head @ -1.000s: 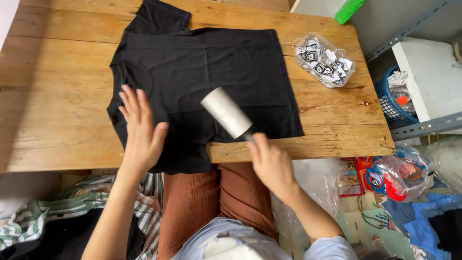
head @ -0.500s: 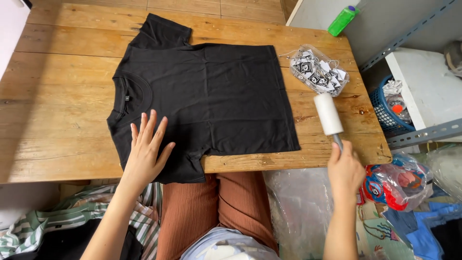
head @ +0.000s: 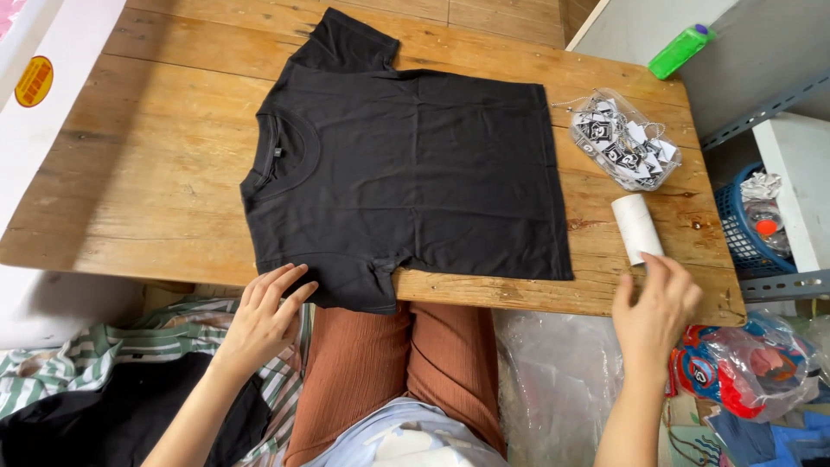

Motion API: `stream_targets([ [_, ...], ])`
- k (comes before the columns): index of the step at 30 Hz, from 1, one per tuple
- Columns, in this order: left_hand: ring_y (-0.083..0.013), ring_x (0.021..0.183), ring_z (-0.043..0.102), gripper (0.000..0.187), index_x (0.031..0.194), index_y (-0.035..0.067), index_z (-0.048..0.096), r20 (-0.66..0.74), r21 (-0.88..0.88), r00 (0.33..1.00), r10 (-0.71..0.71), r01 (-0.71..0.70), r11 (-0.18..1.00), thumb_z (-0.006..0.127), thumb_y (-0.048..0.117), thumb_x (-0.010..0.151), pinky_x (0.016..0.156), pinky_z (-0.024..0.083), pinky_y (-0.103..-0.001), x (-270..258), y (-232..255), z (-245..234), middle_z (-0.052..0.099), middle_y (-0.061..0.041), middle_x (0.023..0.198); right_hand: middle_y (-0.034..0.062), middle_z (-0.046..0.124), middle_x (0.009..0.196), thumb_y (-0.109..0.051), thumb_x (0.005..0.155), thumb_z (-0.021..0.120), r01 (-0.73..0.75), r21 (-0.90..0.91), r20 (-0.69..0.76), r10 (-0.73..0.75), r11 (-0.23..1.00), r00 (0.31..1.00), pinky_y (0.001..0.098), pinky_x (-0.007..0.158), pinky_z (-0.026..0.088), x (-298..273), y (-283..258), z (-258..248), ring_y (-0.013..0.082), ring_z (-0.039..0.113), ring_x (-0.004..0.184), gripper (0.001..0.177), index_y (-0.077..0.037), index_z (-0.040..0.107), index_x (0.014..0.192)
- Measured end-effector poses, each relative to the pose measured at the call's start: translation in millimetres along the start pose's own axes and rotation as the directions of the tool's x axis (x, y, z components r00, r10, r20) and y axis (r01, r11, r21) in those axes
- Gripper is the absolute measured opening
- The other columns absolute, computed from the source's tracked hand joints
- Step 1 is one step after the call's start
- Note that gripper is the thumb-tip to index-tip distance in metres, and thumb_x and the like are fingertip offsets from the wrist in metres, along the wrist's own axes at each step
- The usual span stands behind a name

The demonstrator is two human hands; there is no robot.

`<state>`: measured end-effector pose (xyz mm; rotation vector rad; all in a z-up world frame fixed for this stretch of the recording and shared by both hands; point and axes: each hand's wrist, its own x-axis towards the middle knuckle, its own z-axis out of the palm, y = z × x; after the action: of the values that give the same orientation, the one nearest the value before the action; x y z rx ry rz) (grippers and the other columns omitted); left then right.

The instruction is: A person cleans a black t-shirt with a lint roller, folds it, and places it into a clear plastic bag for shipping.

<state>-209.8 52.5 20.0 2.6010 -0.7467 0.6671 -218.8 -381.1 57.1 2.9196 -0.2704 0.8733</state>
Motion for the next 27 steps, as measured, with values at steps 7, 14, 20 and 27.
stream_targets([
  [7,-0.0206,0.117,0.039,0.055,0.117,0.016,0.045,0.052,0.097,0.995,0.079,-0.084,0.992,0.049,0.005,0.064,0.099,0.032,-0.035,-16.7,-16.1,6.7,0.041,-0.006,0.125,0.0039,0.056,0.106,-0.006,0.069,0.058,0.09,0.592,0.3,-0.322,0.801,0.898,0.0313,0.085,0.04,20.2,-41.2,-8.5,0.0201,0.05,0.095,0.025,-0.008,0.062,0.093],
  [14,-0.0181,0.096,0.053,0.033,0.098,0.005,0.06,-0.135,-0.058,0.991,0.02,-0.028,0.998,0.052,0.001,0.067,0.08,0.037,-0.03,14.6,-11.5,-9.4,0.058,-0.004,0.101,0.0018,0.061,0.088,-0.002,0.073,0.058,0.259,0.441,0.089,-0.329,0.859,0.94,0.0267,0.067,0.043,29.7,-49.8,3.0,0.016,0.052,0.072,0.01,-0.004,0.062,0.082],
  [20,-0.0137,0.051,0.04,0.033,0.099,-0.002,0.064,-0.32,-0.161,0.921,-0.221,0.178,0.971,0.049,-0.018,0.074,0.046,0.032,-0.024,93.9,-4.6,-62.6,0.052,-0.009,0.075,0.0185,0.052,0.108,0.009,0.086,0.031,0.112,0.817,-0.132,-0.005,0.566,0.991,0.0208,0.032,0.033,79.1,-84.6,-16.0,0.0163,0.048,0.039,0.013,0.002,0.033,0.097],
  [27,-0.026,0.102,0.052,0.027,0.106,-0.001,0.045,-0.777,-0.342,0.62,-0.108,-0.272,0.9,0.033,-0.012,0.084,0.093,0.042,-0.033,161.4,13.1,-93.8,0.051,-0.014,0.111,0.0112,0.04,0.097,0.004,0.086,0.025,0.582,0.711,-0.695,0.265,0.395,0.669,0.0271,0.07,0.039,141.4,-111.1,-52.6,0.0194,0.042,0.081,0.019,-0.007,0.029,0.102],
])
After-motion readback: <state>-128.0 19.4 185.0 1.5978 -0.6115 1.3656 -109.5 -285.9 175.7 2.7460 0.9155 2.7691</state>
